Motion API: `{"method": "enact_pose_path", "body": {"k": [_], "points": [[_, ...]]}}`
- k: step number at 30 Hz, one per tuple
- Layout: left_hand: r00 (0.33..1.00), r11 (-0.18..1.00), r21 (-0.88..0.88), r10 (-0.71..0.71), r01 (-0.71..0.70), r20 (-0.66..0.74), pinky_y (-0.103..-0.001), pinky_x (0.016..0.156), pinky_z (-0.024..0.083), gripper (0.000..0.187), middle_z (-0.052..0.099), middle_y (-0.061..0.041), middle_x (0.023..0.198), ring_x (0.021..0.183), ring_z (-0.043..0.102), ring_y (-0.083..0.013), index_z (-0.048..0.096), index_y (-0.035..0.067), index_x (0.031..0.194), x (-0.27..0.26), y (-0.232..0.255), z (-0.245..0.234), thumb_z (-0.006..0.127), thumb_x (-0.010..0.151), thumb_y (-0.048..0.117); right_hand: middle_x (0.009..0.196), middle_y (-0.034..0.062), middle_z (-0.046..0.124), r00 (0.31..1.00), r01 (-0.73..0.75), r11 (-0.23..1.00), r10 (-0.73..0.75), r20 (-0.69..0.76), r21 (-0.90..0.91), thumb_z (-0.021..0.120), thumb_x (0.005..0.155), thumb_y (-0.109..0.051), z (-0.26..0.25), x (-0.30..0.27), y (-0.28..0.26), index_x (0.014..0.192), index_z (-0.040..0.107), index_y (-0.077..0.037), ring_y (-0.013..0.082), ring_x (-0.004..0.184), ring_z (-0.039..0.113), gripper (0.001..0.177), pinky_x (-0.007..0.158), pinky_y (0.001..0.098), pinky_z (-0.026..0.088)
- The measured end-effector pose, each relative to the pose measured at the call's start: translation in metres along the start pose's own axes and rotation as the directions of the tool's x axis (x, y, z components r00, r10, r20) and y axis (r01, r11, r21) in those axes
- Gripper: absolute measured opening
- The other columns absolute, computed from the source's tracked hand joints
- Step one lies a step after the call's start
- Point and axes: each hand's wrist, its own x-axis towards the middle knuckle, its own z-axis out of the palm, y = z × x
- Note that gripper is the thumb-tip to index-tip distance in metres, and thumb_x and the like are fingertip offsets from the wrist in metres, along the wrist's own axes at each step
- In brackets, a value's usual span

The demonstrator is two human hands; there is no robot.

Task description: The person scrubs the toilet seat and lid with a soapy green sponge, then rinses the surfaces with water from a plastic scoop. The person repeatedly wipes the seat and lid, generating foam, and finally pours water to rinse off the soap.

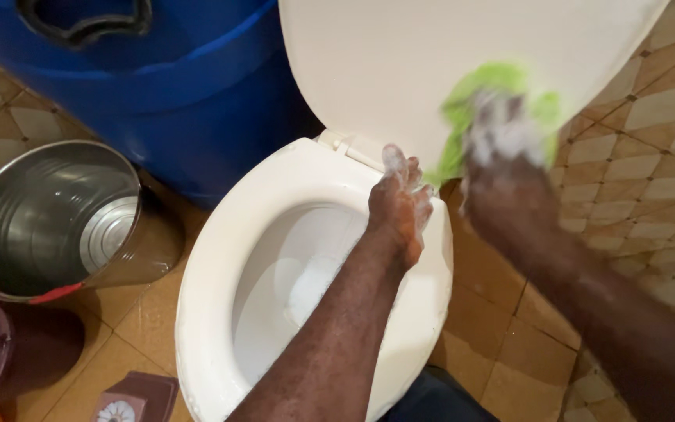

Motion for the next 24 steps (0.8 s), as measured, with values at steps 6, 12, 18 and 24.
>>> {"method": "enact_pose_path", "body": {"k": [6,12,18,24], "points": [[1.000,1.000,0.016,0.024,-0.024,-0.002,-0.039,0.122,0.023,0.091,0.035,-0.012,0.165,0.151,0.032,-0.0248,0.033,0.002,0.156,0.004,-0.001,0.002,0.033,0.097,0.071,0.142,0.0223,0.054,0.966,0.123,0.986,-0.145,-0.216,-0.112,0.062,0.090,-0.022,0.018,0.009,0.010,0.147,0.051,-0.005,0.0390,0.115,0.066,0.061,0.106,0.0578,0.048],[0.985,0.942,0.311,0.158,-0.129,-0.071,-0.038,0.086,0.050,0.059,0.063,-0.016,0.110,0.095,0.055,-0.0227,0.064,-0.008,0.128,0.010,-0.018,0.003,0.044,0.102,0.041,0.158,0.0180,0.048,0.997,0.079,0.997,-0.079,0.006,-0.020,0.059,0.098,-0.019,0.005,0.003,-0.001,0.146,0.054,-0.006,0.0320,0.092,0.073,0.051,0.097,0.0481,0.056],[0.962,0.929,0.318,0.241,-0.190,-0.130,-0.030,0.074,0.050,0.039,0.067,-0.012,0.104,0.085,0.058,-0.0172,0.064,0.003,0.131,0.000,-0.010,-0.001,0.048,0.105,0.027,0.107,0.0160,0.075,0.975,0.205,0.974,-0.212,0.065,0.092,0.060,0.096,-0.023,0.040,0.009,-0.030,0.118,0.070,-0.010,0.0304,0.097,0.072,0.028,0.094,0.0466,0.057],[0.912,0.863,0.382,0.397,-0.332,-0.104,-0.026,0.082,0.052,0.057,0.070,-0.011,0.115,0.097,0.064,-0.0149,0.059,0.002,0.141,-0.001,0.005,-0.021,0.041,0.087,-0.001,0.108,0.0211,0.072,0.956,0.289,0.949,-0.293,0.021,0.124,0.058,0.092,-0.018,0.048,0.029,-0.039,0.115,0.071,-0.010,0.0382,0.102,0.068,0.027,0.092,0.0513,0.054]]}}
